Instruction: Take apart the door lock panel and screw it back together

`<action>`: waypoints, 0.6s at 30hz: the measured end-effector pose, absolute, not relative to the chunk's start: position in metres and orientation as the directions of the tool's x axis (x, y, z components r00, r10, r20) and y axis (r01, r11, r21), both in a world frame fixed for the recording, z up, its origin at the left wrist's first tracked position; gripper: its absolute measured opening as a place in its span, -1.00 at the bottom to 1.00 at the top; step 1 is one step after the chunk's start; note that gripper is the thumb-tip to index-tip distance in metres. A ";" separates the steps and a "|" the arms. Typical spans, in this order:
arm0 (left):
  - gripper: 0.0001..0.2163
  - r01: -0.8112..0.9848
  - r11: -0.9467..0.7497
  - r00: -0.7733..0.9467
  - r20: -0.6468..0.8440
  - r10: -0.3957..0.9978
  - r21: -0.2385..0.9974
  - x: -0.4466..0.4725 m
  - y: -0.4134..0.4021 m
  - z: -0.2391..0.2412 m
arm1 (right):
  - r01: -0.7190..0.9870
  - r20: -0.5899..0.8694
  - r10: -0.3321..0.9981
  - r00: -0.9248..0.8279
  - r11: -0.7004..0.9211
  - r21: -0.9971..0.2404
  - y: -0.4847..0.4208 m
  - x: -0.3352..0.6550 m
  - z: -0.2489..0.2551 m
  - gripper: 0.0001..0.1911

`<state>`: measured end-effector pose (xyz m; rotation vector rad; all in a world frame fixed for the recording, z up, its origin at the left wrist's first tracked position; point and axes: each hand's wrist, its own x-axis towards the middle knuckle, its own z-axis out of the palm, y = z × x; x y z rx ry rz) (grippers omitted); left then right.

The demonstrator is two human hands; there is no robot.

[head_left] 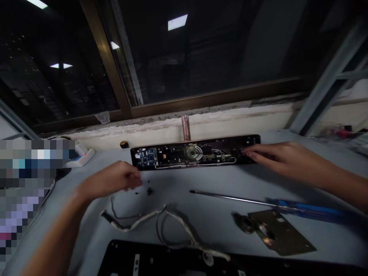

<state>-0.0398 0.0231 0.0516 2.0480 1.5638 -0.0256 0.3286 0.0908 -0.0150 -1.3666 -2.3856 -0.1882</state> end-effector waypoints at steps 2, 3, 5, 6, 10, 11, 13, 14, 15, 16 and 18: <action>-0.84 0.951 -0.059 0.175 -0.371 0.912 0.304 -0.064 0.023 0.059 | 0.853 0.394 0.801 -0.451 0.516 -0.072 0.092 0.329 -0.016 -0.55; -0.85 0.971 0.031 0.071 -0.407 0.911 0.238 -0.075 0.022 0.061 | 0.852 0.397 0.798 -0.453 0.519 -0.072 0.092 0.328 -0.017 -0.56; -0.82 0.971 0.180 -0.075 -0.509 0.857 0.159 -0.092 0.019 0.064 | 0.848 0.408 0.791 -0.456 0.525 -0.072 0.093 0.328 -0.018 -0.56; -0.79 0.961 0.233 -0.113 -0.558 0.822 0.148 -0.096 0.017 0.063 | 0.847 0.412 0.789 -0.456 0.527 -0.071 0.093 0.328 -0.018 -0.56; -0.69 0.941 0.313 -0.154 -0.665 0.731 0.126 -0.093 0.014 0.057 | 0.851 0.404 0.796 -0.450 0.520 -0.077 0.093 0.328 -0.019 -0.53; -0.71 0.941 0.321 -0.172 -0.669 0.723 0.105 -0.089 0.014 0.056 | 0.853 0.398 0.801 -0.447 0.516 -0.081 0.093 0.328 -0.018 -0.53; -0.77 0.942 0.323 -0.188 -0.664 0.724 0.085 -0.082 0.014 0.055 | 0.856 0.384 0.811 -0.442 0.509 -0.088 0.092 0.327 -0.017 -0.52; -0.79 0.944 0.318 -0.186 -0.656 0.731 0.088 -0.079 0.014 0.055 | 0.858 0.379 0.814 -0.440 0.506 -0.090 0.092 0.327 -0.016 -0.52; -0.81 0.944 0.315 -0.181 -0.649 0.739 0.096 -0.077 0.015 0.054 | 0.859 0.377 0.815 -0.440 0.505 -0.089 0.091 0.326 -0.016 -0.52; -0.83 0.943 0.317 -0.178 -0.643 0.745 0.106 -0.076 0.015 0.054 | 0.859 0.379 0.814 -0.441 0.505 -0.086 0.090 0.326 -0.015 -0.52; -0.85 0.937 0.325 -0.176 -0.633 0.754 0.127 -0.078 0.016 0.052 | 0.856 0.392 0.806 -0.444 0.510 -0.079 0.090 0.326 -0.015 -0.54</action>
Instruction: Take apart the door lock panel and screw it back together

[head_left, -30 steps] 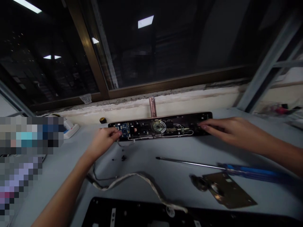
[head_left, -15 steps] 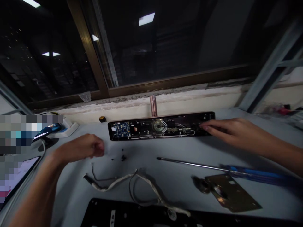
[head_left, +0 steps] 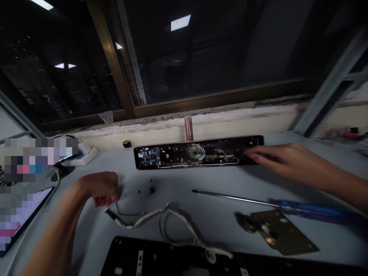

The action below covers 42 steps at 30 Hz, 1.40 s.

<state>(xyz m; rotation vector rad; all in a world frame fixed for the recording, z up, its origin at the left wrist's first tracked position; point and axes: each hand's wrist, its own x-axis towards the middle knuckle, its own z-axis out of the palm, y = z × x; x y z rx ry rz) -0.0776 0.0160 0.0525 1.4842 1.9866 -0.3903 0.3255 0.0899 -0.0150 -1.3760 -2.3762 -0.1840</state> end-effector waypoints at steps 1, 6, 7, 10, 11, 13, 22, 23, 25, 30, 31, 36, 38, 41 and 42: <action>-0.86 0.935 0.329 -0.176 -0.630 0.756 0.134 -0.079 0.017 0.051 | 0.854 0.398 0.801 -0.447 0.514 -0.077 0.090 0.325 -0.015 -0.55; -0.88 0.943 0.295 -0.152 -0.592 0.791 0.152 -0.083 0.021 0.047 | 0.840 0.426 0.779 -0.460 0.537 -0.074 0.089 0.326 -0.015 -0.58; -0.88 0.946 0.276 -0.129 -0.586 0.800 0.169 -0.084 0.023 0.046 | 0.840 0.426 0.779 -0.460 0.537 -0.074 0.089 0.326 -0.015 -0.58; -0.88 0.945 0.228 -0.072 -0.531 0.844 0.234 -0.086 0.027 0.047 | 0.847 0.414 0.788 -0.455 0.527 -0.074 0.088 0.325 -0.014 -0.57; -0.87 0.945 0.208 -0.064 -0.483 0.873 0.251 -0.087 0.028 0.048 | 0.848 0.411 0.791 -0.453 0.524 -0.074 0.088 0.325 -0.014 -0.56; -0.88 0.954 0.143 -0.050 -0.333 0.942 0.262 -0.088 0.030 0.051 | 0.848 0.400 0.794 -0.457 0.525 -0.074 0.087 0.324 -0.013 -0.54; -0.83 0.867 -0.143 0.110 0.096 0.989 0.477 -0.071 0.032 0.055 | 0.855 0.391 0.804 -0.449 0.513 -0.074 0.088 0.323 -0.013 -0.53; -0.80 0.831 -0.147 0.112 0.097 0.989 0.537 -0.068 0.030 0.057 | 0.856 0.392 0.804 -0.448 0.512 -0.072 0.087 0.323 -0.013 -0.53; -0.77 0.757 -0.140 0.127 0.068 0.990 0.638 -0.061 0.026 0.064 | 0.857 0.389 0.806 -0.446 0.510 -0.072 0.086 0.322 -0.011 -0.54; -0.81 0.742 -0.202 0.271 -0.011 0.962 0.639 -0.028 0.018 0.075 | 0.844 0.339 0.811 -0.477 0.530 -0.082 0.082 0.319 -0.007 -0.59; -0.81 0.770 -0.250 0.304 0.006 0.952 0.587 -0.018 0.021 0.072 | 0.844 0.335 0.812 -0.477 0.530 -0.083 0.081 0.319 -0.007 -0.60; -0.84 0.819 -0.551 0.523 0.186 0.832 0.162 0.025 0.054 0.042 | 0.837 0.342 0.807 -0.480 0.539 -0.096 0.082 0.319 -0.009 -0.62; -0.84 0.835 -0.549 0.533 0.194 0.824 0.040 0.032 0.069 0.031 | 0.829 0.346 0.802 -0.487 0.550 -0.106 0.083 0.320 -0.011 -0.62; -0.82 0.820 -0.554 0.572 0.172 0.802 -0.140 0.033 0.084 0.018 | 0.833 0.346 0.809 -0.475 0.540 -0.121 0.084 0.321 -0.011 -0.62; -0.82 0.809 -0.552 0.584 0.175 0.793 -0.201 0.033 0.086 0.015 | 0.837 0.345 0.814 -0.468 0.533 -0.123 0.084 0.321 -0.011 -0.63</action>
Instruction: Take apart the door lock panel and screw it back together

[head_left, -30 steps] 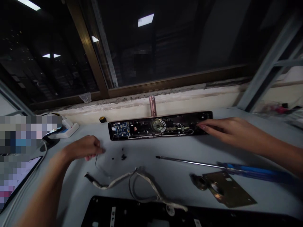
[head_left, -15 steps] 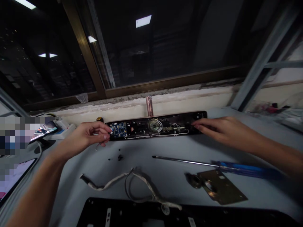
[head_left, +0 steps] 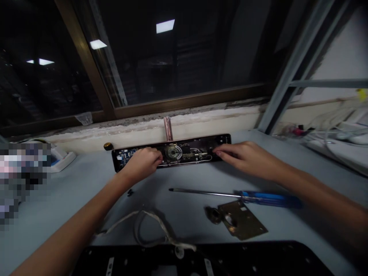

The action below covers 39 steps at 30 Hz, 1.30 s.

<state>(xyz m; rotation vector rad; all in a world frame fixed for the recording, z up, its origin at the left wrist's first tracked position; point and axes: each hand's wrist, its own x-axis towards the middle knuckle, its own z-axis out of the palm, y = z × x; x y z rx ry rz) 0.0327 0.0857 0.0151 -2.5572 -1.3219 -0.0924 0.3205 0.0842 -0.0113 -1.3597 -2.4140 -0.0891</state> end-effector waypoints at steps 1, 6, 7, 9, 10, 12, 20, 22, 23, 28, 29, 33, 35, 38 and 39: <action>-0.81 0.798 -0.544 0.594 0.182 0.784 -0.259 0.032 0.087 0.012 | 0.841 0.342 0.818 -0.463 0.527 -0.124 0.084 0.320 -0.011 -0.64; -0.78 0.718 -0.523 0.652 0.181 0.736 -0.459 0.030 0.085 0.003 | 0.835 0.348 0.810 -0.472 0.537 -0.117 0.082 0.318 -0.010 -0.65; -0.78 0.709 -0.522 0.657 0.176 0.733 -0.473 0.030 0.085 0.002 | 0.832 0.352 0.806 -0.476 0.542 -0.115 0.082 0.318 -0.009 -0.65; -0.79 0.700 -0.519 0.662 0.173 0.729 -0.491 0.031 0.084 0.002 | 0.831 0.353 0.804 -0.479 0.545 -0.115 0.082 0.318 -0.009 -0.65; -0.79 0.693 -0.519 0.666 0.168 0.727 -0.500 0.031 0.084 0.002 | 0.830 0.348 0.806 -0.479 0.545 -0.119 0.082 0.317 -0.009 -0.65; -0.81 0.678 -0.523 0.675 0.155 0.721 -0.517 0.032 0.084 0.003 | 0.832 0.337 0.813 -0.474 0.539 -0.131 0.082 0.317 -0.009 -0.64; -0.82 0.685 -0.506 0.684 0.225 0.694 -0.523 0.035 0.086 -0.002 | 0.839 0.341 0.816 -0.467 0.531 -0.120 0.083 0.317 -0.011 -0.62; -0.83 0.676 -0.516 0.692 0.211 0.690 -0.526 0.035 0.086 -0.002 | 0.844 0.330 0.825 -0.460 0.521 -0.126 0.083 0.317 -0.011 -0.62; -0.83 0.668 -0.526 0.699 0.200 0.687 -0.527 0.035 0.086 -0.002 | 0.847 0.323 0.831 -0.454 0.514 -0.132 0.083 0.318 -0.011 -0.61; -0.81 0.637 -0.558 0.724 0.164 0.670 -0.532 0.034 0.086 0.000 | 0.870 0.316 0.854 -0.413 0.473 -0.140 0.084 0.320 -0.012 -0.59; -0.81 0.635 -0.561 0.724 0.158 0.671 -0.530 0.034 0.086 0.001 | 0.872 0.314 0.857 -0.409 0.469 -0.143 0.085 0.320 -0.012 -0.58; -0.82 0.682 -0.543 0.683 0.161 0.712 -0.490 0.036 0.085 0.003 | 0.865 0.291 0.860 -0.419 0.475 -0.159 0.086 0.321 -0.014 -0.58; -0.83 0.719 -0.518 0.648 0.175 0.742 -0.463 0.039 0.084 0.003 | 0.878 0.289 0.871 -0.398 0.453 -0.155 0.086 0.321 -0.013 -0.59; -0.83 0.757 -0.488 0.608 0.196 0.769 -0.434 0.042 0.083 0.002 | 0.893 0.292 0.880 -0.374 0.427 -0.144 0.085 0.319 -0.012 -0.59; -0.83 0.763 -0.483 0.602 0.200 0.773 -0.430 0.043 0.083 0.001 | 0.891 0.297 0.878 -0.376 0.430 -0.143 0.084 0.319 -0.011 -0.60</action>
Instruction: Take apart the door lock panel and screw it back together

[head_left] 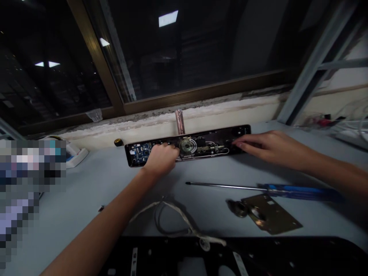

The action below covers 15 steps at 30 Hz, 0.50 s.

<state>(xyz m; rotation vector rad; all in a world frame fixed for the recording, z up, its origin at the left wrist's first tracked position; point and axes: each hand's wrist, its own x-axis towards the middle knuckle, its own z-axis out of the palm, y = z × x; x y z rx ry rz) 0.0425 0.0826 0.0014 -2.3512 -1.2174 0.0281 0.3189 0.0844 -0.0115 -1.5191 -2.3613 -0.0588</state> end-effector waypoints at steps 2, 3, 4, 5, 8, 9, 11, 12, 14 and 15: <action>-0.82 0.754 -0.495 0.613 0.190 0.767 -0.433 0.042 0.082 0.001 | 0.885 0.300 0.872 -0.387 0.443 -0.144 0.084 0.318 -0.010 -0.61; -0.82 0.745 -0.504 0.623 0.183 0.761 -0.437 0.042 0.082 0.001 | 0.883 0.297 0.871 -0.391 0.446 -0.147 0.083 0.317 -0.010 -0.61; -0.82 0.735 -0.514 0.633 0.174 0.755 -0.442 0.041 0.083 0.000 | 0.880 0.291 0.872 -0.394 0.450 -0.155 0.083 0.317 -0.010 -0.60; -0.82 0.726 -0.523 0.641 0.164 0.750 -0.445 0.041 0.083 0.000 | 0.877 0.288 0.871 -0.397 0.453 -0.162 0.082 0.317 -0.009 -0.59; -0.81 0.717 -0.529 0.649 0.158 0.744 -0.454 0.040 0.083 0.000 | 0.878 0.296 0.869 -0.397 0.454 -0.154 0.080 0.315 -0.008 -0.58; -0.81 0.717 -0.527 0.648 0.158 0.745 -0.456 0.040 0.083 0.000 | 0.879 0.303 0.866 -0.397 0.454 -0.145 0.079 0.315 -0.008 -0.59; -0.80 0.726 -0.516 0.637 0.162 0.754 -0.456 0.042 0.083 0.000 | 0.881 0.309 0.864 -0.399 0.454 -0.132 0.079 0.315 -0.008 -0.61; -0.80 0.731 -0.509 0.630 0.162 0.760 -0.454 0.043 0.083 0.000 | 0.880 0.312 0.862 -0.400 0.456 -0.131 0.079 0.315 -0.008 -0.62; -0.80 0.741 -0.498 0.615 0.157 0.773 -0.451 0.045 0.082 -0.001 | 0.878 0.318 0.859 -0.402 0.460 -0.133 0.080 0.315 -0.009 -0.63; -0.80 0.745 -0.495 0.610 0.155 0.777 -0.448 0.045 0.082 -0.001 | 0.878 0.320 0.859 -0.400 0.460 -0.136 0.081 0.315 -0.009 -0.63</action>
